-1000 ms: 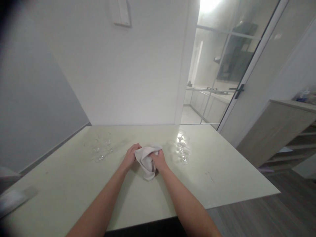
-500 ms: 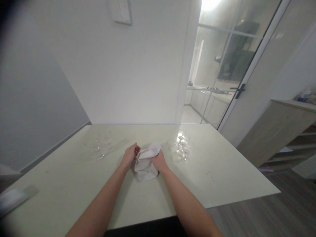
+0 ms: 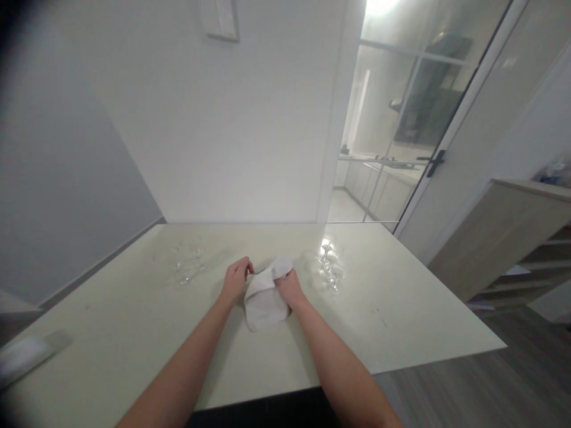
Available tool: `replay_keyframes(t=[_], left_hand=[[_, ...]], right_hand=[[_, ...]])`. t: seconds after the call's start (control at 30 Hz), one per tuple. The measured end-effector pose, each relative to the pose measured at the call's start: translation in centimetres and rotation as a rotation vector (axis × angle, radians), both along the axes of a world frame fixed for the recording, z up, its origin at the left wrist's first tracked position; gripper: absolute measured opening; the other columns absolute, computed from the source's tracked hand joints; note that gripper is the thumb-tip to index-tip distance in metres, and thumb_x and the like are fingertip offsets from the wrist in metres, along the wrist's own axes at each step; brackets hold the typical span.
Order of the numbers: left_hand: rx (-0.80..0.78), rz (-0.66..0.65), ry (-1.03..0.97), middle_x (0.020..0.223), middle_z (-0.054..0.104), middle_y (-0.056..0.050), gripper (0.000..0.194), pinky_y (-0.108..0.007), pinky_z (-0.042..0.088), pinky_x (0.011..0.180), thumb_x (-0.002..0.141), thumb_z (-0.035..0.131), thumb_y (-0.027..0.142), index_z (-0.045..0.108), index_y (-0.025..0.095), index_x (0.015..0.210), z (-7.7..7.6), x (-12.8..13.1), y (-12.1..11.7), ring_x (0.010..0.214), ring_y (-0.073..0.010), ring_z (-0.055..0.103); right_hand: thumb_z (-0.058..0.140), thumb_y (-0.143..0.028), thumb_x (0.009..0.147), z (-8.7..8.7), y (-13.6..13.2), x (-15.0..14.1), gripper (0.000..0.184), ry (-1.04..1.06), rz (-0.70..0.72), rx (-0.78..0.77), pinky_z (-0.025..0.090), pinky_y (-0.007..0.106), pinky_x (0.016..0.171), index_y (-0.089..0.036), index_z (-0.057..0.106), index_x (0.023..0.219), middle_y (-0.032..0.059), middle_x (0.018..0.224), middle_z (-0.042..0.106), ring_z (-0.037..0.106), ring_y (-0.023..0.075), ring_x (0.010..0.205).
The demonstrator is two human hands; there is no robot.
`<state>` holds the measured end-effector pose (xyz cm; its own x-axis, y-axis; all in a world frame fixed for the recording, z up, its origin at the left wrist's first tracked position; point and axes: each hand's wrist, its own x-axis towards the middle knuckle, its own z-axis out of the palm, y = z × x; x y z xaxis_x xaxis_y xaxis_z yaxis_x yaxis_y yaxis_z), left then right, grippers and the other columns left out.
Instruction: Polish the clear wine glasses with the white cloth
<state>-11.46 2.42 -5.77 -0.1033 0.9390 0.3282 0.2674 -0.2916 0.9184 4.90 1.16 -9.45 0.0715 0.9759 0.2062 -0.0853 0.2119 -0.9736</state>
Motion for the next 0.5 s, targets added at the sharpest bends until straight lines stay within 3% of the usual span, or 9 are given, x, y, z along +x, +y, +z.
replay_keyframes(t=[0.13,0.23,0.37,0.5], left_hand=[[-0.312,-0.014,-0.215,0.044,0.043,0.001,0.043,-0.024,0.022,0.041,0.079,0.041,0.051,0.05,0.019,0.053,-0.74,-0.27,1.02,0.038,-0.0104,0.032],[-0.431,-0.057,-0.31,0.046,0.046,0.002,0.039,-0.022,0.017,0.038,0.073,0.047,0.053,0.049,0.018,0.056,-0.83,-0.3,1.05,0.035,-0.0078,0.028],[-0.447,-0.075,-0.352,0.045,0.044,0.002,0.04,-0.021,0.015,0.037,0.071,0.048,0.054,0.048,0.018,0.054,-0.89,-0.19,1.06,0.034,-0.0065,0.025],[-0.347,-0.049,-0.274,0.044,0.044,0.002,0.042,-0.022,0.019,0.037,0.075,0.047,0.054,0.049,0.018,0.052,-0.86,-0.01,0.98,0.035,-0.0082,0.03]], right_hand=[[0.073,-0.018,0.057,0.81,-0.81,-0.35,0.049,-0.106,0.044,0.17,0.046,0.04,0.095,-0.02,0.062,0.105,0.0082,0.108,0.068,0.062,0.0242,0.099],[0.072,-0.019,0.061,1.05,-1.0,-0.46,0.047,-0.102,0.059,0.214,0.046,0.04,0.095,-0.02,0.061,0.107,0.0083,0.111,0.067,0.062,0.0235,0.1],[0.069,-0.018,0.064,0.76,-0.8,-0.43,0.045,-0.067,0.092,0.21,0.047,0.039,0.095,-0.019,0.061,0.108,0.0078,0.111,0.067,0.062,0.0229,0.101],[0.064,-0.02,0.068,1.08,-0.75,-0.48,0.035,0.019,0.072,0.174,0.046,0.037,0.096,-0.021,0.064,0.103,0.0058,0.108,0.069,0.063,0.0212,0.101]])
